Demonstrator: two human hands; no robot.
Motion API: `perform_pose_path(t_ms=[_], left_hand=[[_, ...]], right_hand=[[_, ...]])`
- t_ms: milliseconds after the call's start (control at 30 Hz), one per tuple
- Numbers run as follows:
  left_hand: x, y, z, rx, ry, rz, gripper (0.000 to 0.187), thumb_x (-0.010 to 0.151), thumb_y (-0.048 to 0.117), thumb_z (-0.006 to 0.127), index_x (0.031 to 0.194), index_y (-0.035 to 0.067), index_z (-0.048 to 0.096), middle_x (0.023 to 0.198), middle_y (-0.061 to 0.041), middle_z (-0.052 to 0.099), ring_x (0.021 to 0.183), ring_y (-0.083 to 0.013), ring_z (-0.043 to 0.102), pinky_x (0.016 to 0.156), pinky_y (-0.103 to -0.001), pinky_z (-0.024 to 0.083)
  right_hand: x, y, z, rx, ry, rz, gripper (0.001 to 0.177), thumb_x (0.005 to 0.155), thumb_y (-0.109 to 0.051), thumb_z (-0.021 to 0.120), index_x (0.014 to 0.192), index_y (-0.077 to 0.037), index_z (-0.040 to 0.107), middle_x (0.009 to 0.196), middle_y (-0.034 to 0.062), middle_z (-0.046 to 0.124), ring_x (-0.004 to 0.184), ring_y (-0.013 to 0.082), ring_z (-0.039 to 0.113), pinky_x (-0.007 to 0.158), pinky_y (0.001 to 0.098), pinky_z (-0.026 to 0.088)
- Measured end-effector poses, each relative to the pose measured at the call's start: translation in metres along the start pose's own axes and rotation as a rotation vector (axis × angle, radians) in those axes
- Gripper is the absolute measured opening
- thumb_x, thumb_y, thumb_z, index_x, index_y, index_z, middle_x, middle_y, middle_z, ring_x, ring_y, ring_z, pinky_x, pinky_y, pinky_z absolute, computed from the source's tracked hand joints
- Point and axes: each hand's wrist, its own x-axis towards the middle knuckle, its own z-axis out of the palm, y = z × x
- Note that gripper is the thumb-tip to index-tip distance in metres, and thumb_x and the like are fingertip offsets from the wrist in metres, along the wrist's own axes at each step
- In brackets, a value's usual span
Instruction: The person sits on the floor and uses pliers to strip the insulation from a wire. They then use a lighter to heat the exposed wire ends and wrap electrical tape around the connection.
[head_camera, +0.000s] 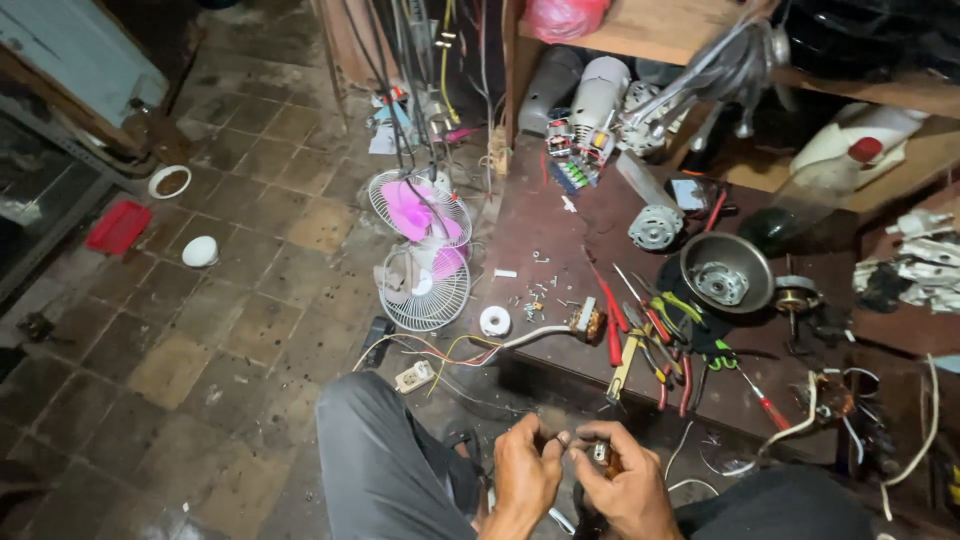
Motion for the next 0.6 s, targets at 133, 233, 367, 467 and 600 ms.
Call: perform_pose_path(t_ms=[133, 233, 367, 467, 600], left_hand=[[0.001, 0.007, -0.015, -0.124, -0.001, 0.052, 0.023, 0.079, 0.017, 0.073, 0.065, 0.013, 0.055, 0.056, 0.001, 0.055, 0.056, -0.0169, 0.048, 0.057, -0.036, 0.043], [0.002, 0.000, -0.022, -0.057, -0.096, 0.287, 0.032, 0.086, 0.017, 0.077, 0.069, 0.013, 0.050, 0.063, -0.003, 0.055, 0.057, -0.0217, 0.049, 0.056, -0.039, 0.043], [0.000, 0.018, -0.038, -0.043, -0.450, 0.422, 0.025, 0.096, 0.025, 0.065, 0.084, 0.009, 0.051, 0.073, -0.010, 0.058, 0.064, -0.0288, 0.051, 0.061, -0.042, 0.040], [-0.001, 0.023, -0.043, -0.099, -0.636, 0.397, 0.017, 0.103, 0.018, 0.053, 0.089, 0.009, 0.052, 0.075, -0.006, 0.052, 0.068, -0.0229, 0.046, 0.064, -0.039, 0.040], [0.007, -0.018, -0.015, 0.154, -0.301, 0.662, 0.025, 0.086, 0.012, 0.065, 0.064, 0.010, 0.053, 0.057, -0.010, 0.058, 0.053, -0.0359, 0.050, 0.055, -0.047, 0.041]], right_hand=[[0.004, -0.003, 0.002, -0.019, 0.038, -0.065, 0.018, 0.070, -0.018, 0.079, 0.087, -0.021, 0.075, 0.061, -0.0083, 0.069, 0.045, 0.0062, 0.044, 0.044, 0.0241, 0.043], [0.010, -0.002, -0.005, -0.037, 0.064, 0.118, 0.020, 0.072, -0.018, 0.080, 0.092, -0.020, 0.076, 0.076, -0.0052, 0.082, 0.063, 0.0057, 0.073, 0.065, 0.0221, 0.057], [0.011, -0.003, -0.013, -0.120, -0.030, 0.133, 0.017, 0.077, -0.024, 0.078, 0.094, -0.021, 0.076, 0.073, -0.0043, 0.077, 0.053, 0.0089, 0.059, 0.054, 0.0272, 0.050], [0.011, -0.001, -0.017, -0.154, -0.092, 0.112, 0.017, 0.078, -0.026, 0.077, 0.095, -0.024, 0.076, 0.073, -0.0047, 0.079, 0.051, 0.0086, 0.063, 0.054, 0.0276, 0.053], [0.007, 0.006, -0.012, -0.173, -0.175, 0.075, 0.019, 0.076, -0.026, 0.078, 0.095, -0.027, 0.075, 0.071, -0.0047, 0.080, 0.056, 0.0059, 0.073, 0.060, 0.0249, 0.057]])
